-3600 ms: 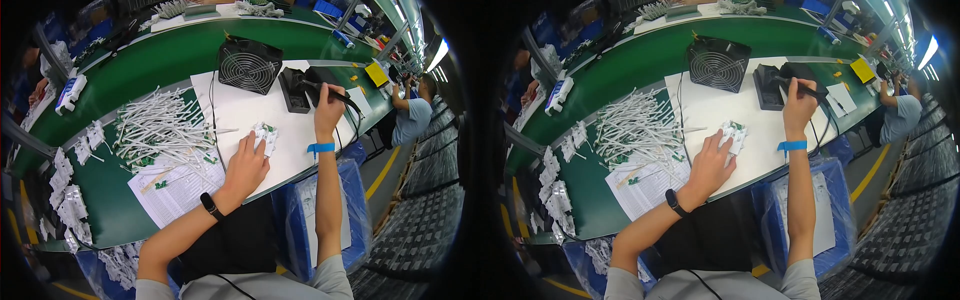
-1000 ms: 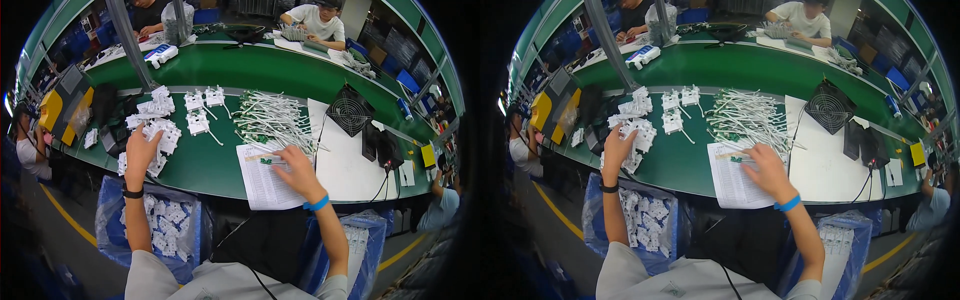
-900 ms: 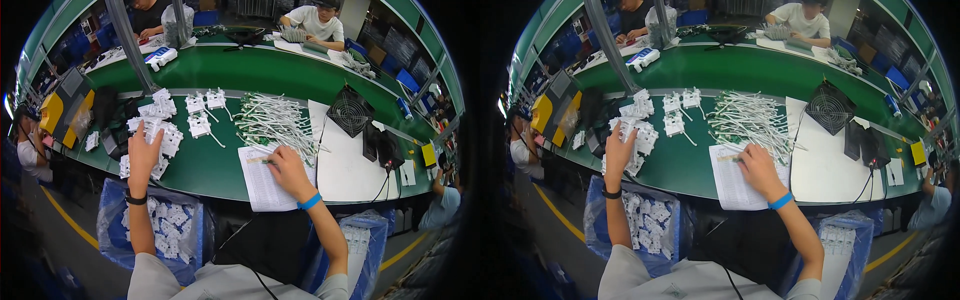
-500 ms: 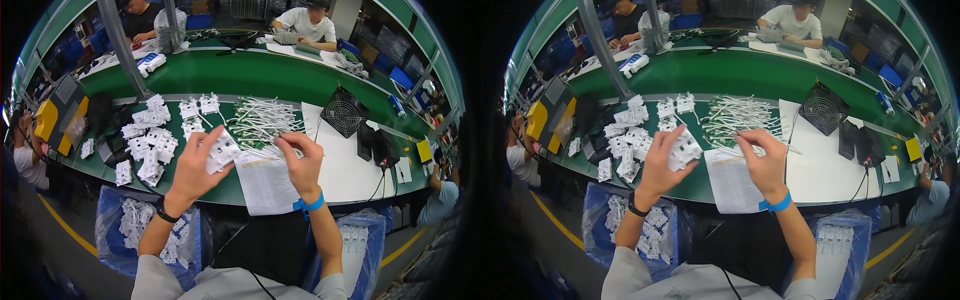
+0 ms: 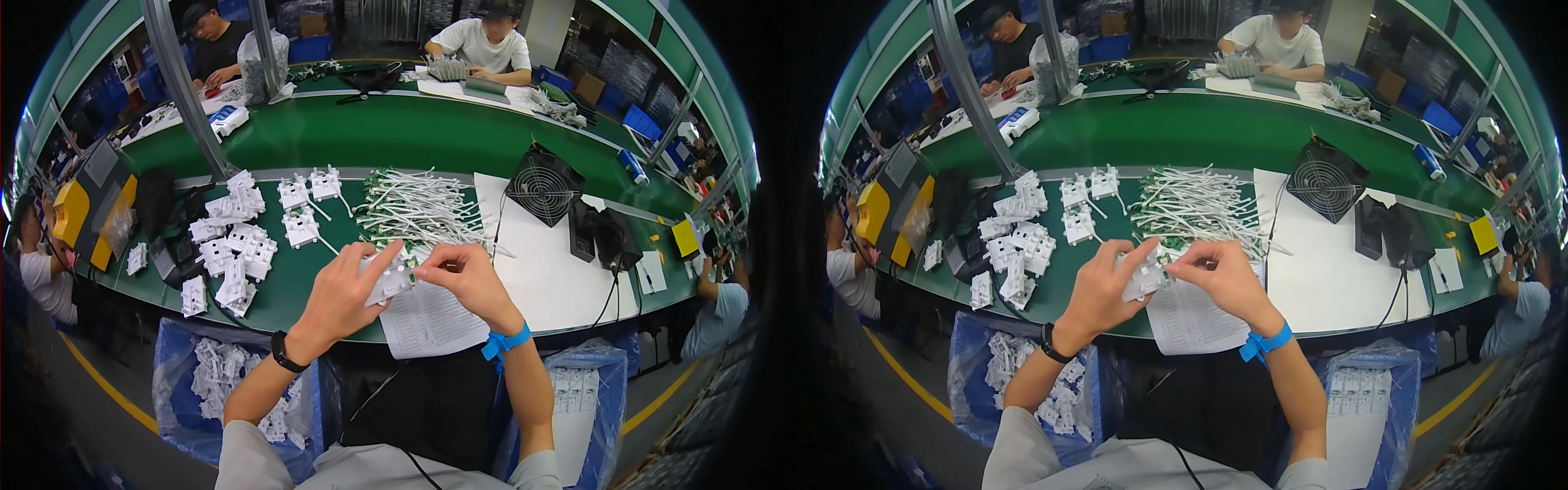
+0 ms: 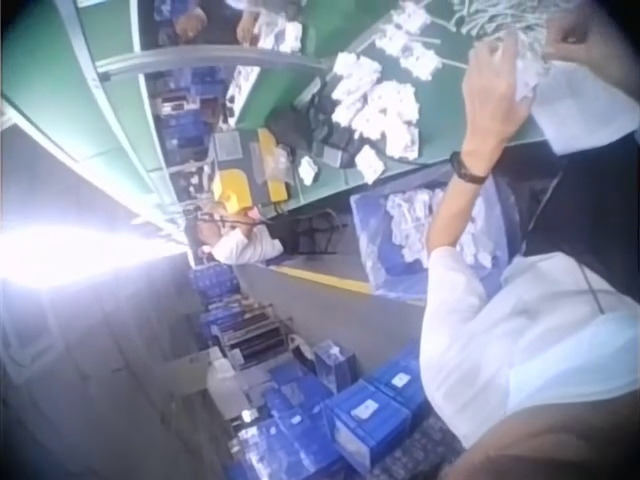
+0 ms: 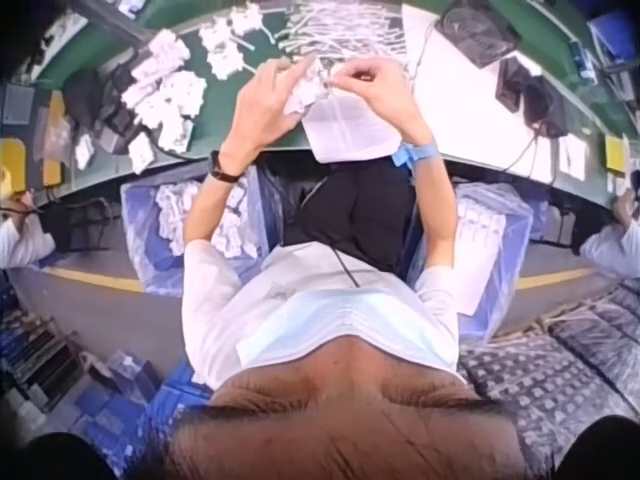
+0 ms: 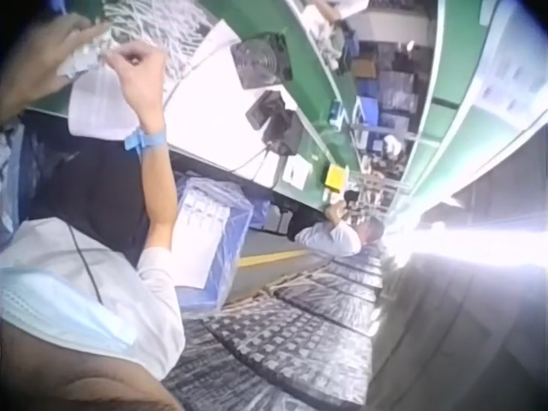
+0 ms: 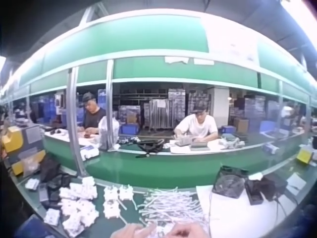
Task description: The person solders electronic components and wires onto small circuit boards at an assembly line station. This is done using a soldering iron.
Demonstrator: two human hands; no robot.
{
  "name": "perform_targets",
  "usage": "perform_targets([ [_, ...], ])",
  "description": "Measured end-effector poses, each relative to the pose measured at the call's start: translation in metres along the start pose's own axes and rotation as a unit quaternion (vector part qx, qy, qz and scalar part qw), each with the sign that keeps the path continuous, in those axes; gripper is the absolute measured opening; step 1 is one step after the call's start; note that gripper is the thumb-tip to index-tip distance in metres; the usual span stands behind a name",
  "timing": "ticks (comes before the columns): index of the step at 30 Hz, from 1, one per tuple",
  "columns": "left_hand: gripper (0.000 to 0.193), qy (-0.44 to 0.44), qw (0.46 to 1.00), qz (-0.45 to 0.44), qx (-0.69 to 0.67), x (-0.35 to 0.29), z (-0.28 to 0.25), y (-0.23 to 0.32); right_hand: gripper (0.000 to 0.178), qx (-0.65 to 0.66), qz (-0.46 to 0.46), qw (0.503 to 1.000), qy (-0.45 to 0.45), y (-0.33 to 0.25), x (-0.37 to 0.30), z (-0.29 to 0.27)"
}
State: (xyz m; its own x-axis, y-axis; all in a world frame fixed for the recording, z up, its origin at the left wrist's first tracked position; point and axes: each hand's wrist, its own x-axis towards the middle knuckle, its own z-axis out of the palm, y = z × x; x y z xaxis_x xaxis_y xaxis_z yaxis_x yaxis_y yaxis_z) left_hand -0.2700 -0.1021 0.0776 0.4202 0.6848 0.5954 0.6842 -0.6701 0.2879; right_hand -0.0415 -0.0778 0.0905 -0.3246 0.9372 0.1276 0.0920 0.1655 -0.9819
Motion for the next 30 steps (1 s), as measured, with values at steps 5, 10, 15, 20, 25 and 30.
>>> perform_targets([
  [5, 0.089, -0.009, 1.000, 0.013, -0.004, -0.002, 0.002, 0.002, 0.012, -0.012, 0.038, 0.999, -0.035, 0.004, -0.005, -0.002],
  [10, 0.092, -0.010, 1.000, 0.022, -0.014, -0.002, 0.006, 0.003, 0.017, -0.056, 0.010, 0.998, -0.017, 0.015, -0.003, 0.002],
  [15, 0.070, -0.032, 0.975, -0.077, -0.204, 0.003, 0.004, 0.016, 0.020, -0.045, 0.029, 0.996, -0.065, 0.023, 0.000, -0.008],
  [20, 0.036, -0.085, 0.905, -0.185, -0.374, -0.002, 0.029, -0.003, 0.021, -0.029, 0.029, 0.994, -0.097, 0.031, -0.006, -0.007],
  [25, 0.022, 0.018, 0.899, -0.255, -0.355, 0.009, 0.050, -0.003, 0.034, 0.023, 0.047, 0.998, 0.046, 0.022, -0.015, -0.015],
  [30, 0.020, 0.077, 0.927, -0.238, -0.280, 0.030, 0.083, 0.001, 0.035, -0.055, 0.060, 0.997, 0.007, 0.024, -0.040, -0.019],
])
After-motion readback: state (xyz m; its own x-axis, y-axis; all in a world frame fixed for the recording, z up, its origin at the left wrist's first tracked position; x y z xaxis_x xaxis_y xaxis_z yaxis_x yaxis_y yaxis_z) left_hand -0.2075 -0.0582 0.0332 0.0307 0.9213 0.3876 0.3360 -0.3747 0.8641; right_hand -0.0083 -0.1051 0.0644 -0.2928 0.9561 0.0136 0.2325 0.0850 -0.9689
